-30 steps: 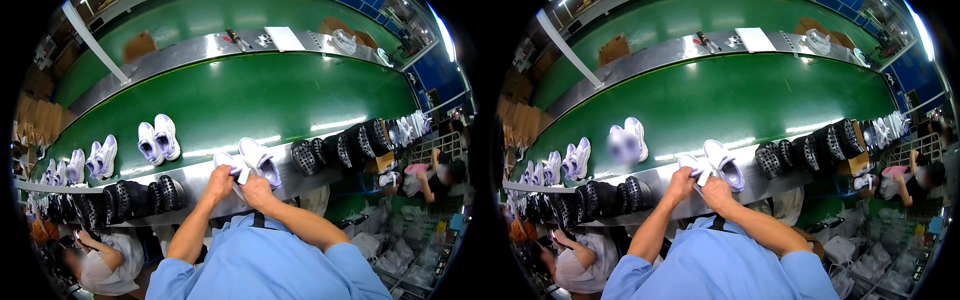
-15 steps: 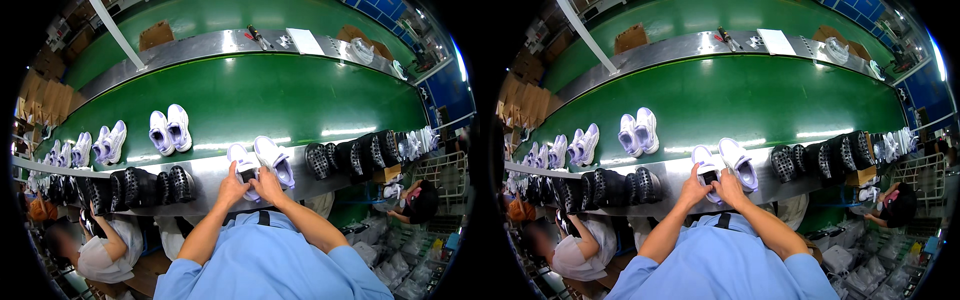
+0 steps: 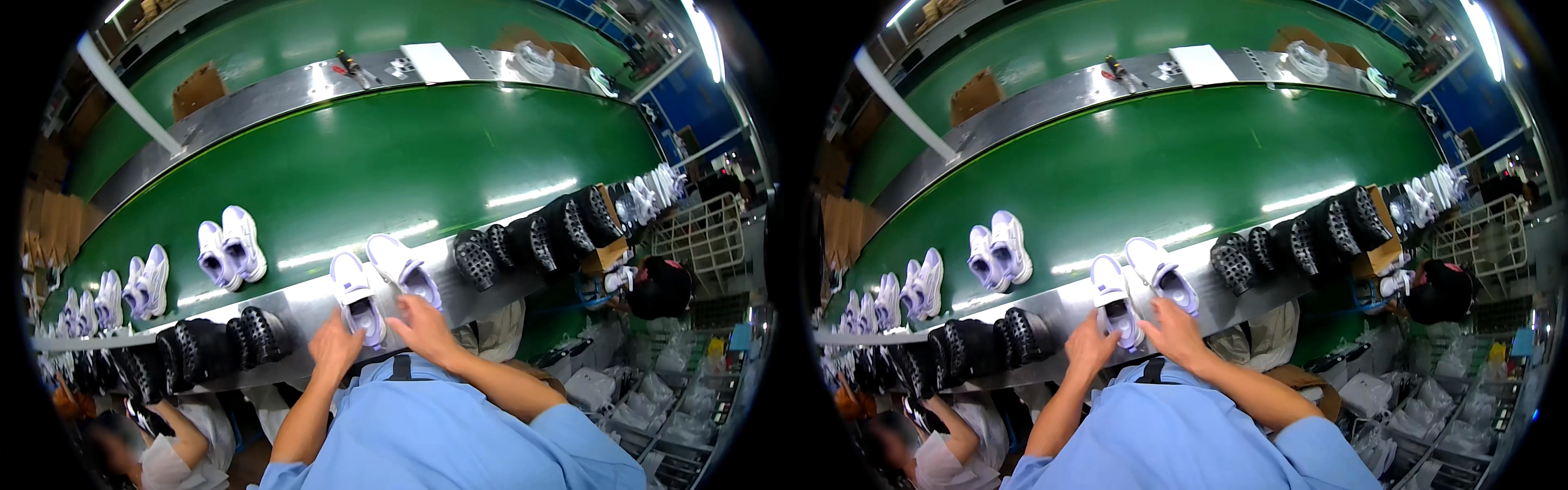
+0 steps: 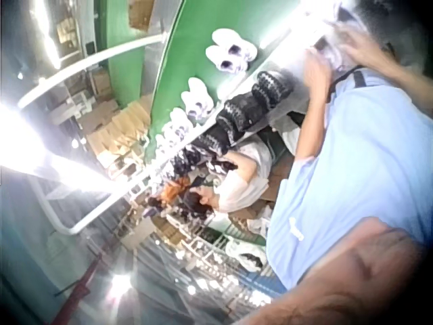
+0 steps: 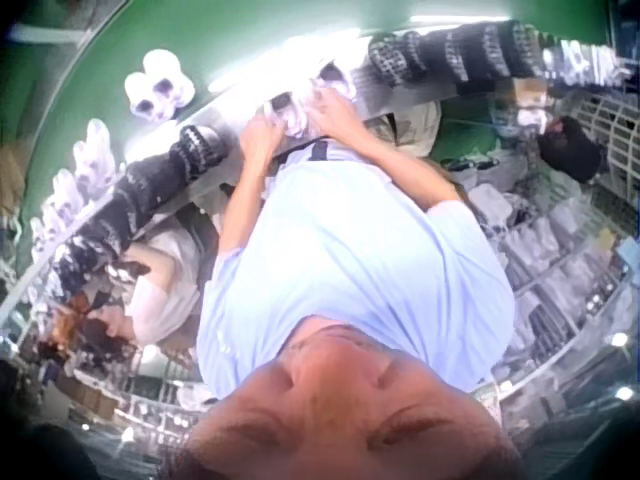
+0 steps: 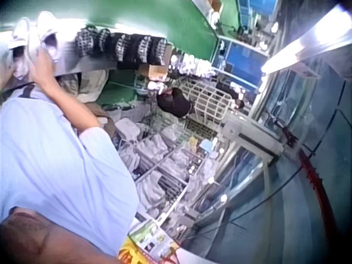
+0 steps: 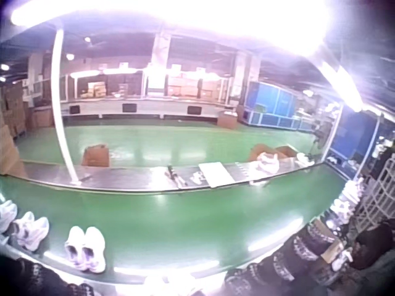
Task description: The person organizes and handles footwear components at an assembly line, picking up white and purple shoes from a conveyor belt, aligning them with black shoe soles, and placing them back on the belt.
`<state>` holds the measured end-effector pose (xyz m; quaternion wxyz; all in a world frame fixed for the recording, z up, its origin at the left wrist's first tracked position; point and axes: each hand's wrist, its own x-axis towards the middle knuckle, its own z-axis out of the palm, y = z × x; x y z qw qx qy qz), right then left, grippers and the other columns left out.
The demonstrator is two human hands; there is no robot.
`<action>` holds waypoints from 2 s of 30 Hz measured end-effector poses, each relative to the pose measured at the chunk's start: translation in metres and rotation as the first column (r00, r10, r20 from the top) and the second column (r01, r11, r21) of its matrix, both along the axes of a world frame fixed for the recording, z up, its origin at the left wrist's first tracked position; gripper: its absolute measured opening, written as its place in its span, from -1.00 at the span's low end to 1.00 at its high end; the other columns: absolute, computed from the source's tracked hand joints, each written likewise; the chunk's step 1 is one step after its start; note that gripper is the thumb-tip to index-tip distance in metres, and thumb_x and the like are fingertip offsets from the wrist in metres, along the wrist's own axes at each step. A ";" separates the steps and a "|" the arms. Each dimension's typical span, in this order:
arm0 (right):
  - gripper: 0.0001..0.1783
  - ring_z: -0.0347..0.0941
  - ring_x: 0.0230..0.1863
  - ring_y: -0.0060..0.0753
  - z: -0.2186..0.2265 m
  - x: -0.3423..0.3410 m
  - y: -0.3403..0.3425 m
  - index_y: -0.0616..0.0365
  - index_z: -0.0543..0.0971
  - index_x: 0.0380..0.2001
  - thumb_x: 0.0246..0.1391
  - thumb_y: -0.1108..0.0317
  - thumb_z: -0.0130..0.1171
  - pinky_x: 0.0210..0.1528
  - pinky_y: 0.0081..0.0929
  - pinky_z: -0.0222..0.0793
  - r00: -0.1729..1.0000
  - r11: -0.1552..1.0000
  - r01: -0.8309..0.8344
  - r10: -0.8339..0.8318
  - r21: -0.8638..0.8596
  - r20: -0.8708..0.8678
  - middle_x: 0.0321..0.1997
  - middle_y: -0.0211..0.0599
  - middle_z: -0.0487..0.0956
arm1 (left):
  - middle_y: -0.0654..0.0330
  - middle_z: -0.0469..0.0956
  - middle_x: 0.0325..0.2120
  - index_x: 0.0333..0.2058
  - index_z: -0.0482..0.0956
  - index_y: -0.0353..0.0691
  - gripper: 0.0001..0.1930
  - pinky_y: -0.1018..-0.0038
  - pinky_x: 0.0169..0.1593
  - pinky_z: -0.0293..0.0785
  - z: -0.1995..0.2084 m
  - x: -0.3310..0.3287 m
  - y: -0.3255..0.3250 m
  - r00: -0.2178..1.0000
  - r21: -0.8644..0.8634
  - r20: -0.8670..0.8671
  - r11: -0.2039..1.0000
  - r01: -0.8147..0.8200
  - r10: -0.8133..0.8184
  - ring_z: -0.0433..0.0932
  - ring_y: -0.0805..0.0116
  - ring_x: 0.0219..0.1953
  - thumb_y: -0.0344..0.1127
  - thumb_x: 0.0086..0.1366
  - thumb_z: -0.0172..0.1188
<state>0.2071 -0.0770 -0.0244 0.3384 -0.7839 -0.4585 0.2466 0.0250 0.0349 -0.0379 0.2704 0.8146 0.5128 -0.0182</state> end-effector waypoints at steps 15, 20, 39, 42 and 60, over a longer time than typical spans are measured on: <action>-0.37 0.47 0.01 0.02 0.002 0.115 -0.065 0.20 0.57 0.02 -0.11 0.19 0.55 0.02 -0.10 0.44 0.722 0.920 0.346 -0.385 0.183 0.575 0.05 -0.16 0.55 | -0.16 0.71 -0.28 0.09 0.59 -0.45 -0.52 0.19 -0.09 0.63 0.021 0.167 -0.031 0.786 -0.208 0.454 0.808 0.551 -0.419 0.73 -0.03 -0.25 -0.23 0.31 0.34; -0.35 0.47 0.02 0.05 -0.004 0.120 -0.064 0.21 0.56 0.03 -0.08 0.14 0.55 0.05 -0.05 0.43 0.723 0.911 0.386 -0.395 0.143 0.566 0.06 -0.14 0.56 | -0.13 0.71 -0.28 0.06 0.63 -0.42 -0.56 0.20 -0.10 0.63 0.024 0.140 -0.036 0.780 -0.405 0.438 0.677 0.615 -0.447 0.72 -0.04 -0.27 -0.23 0.31 0.34; -0.54 0.64 -0.07 0.09 0.016 0.013 0.027 0.30 0.55 0.06 0.17 0.27 0.35 -0.03 -0.09 0.56 0.964 0.942 -0.241 0.205 -0.231 -0.171 -0.06 0.08 0.64 | -0.20 0.65 -0.11 0.32 0.40 -0.24 -0.30 0.01 0.09 0.53 -0.026 0.005 -0.006 0.940 -0.236 0.113 0.927 -0.290 0.323 0.64 -0.20 -0.04 -0.14 0.22 0.31; -0.42 0.43 0.24 0.25 -0.006 -0.006 0.052 0.25 0.49 0.18 0.08 0.34 0.34 0.26 -0.02 0.39 0.971 0.971 -0.231 0.234 0.055 -0.057 0.23 0.14 0.48 | -0.20 0.64 -0.15 0.25 0.51 -0.06 -0.40 -0.08 0.01 0.53 -0.040 0.009 -0.007 0.936 -0.082 0.147 0.947 -0.311 0.320 0.62 -0.25 -0.10 -0.33 0.17 0.22; -0.42 0.43 0.11 -0.01 -0.027 -0.008 0.097 -0.04 0.60 0.05 -0.16 0.54 0.23 0.19 -0.16 0.45 0.720 0.726 -0.687 0.681 0.001 0.132 0.08 -0.25 0.52 | -0.02 0.59 -0.34 -0.26 0.68 -0.20 -0.86 0.04 -0.19 0.55 -0.052 -0.029 0.001 0.846 0.041 0.398 0.914 -0.403 0.355 0.62 -0.13 -0.27 -0.37 0.20 0.36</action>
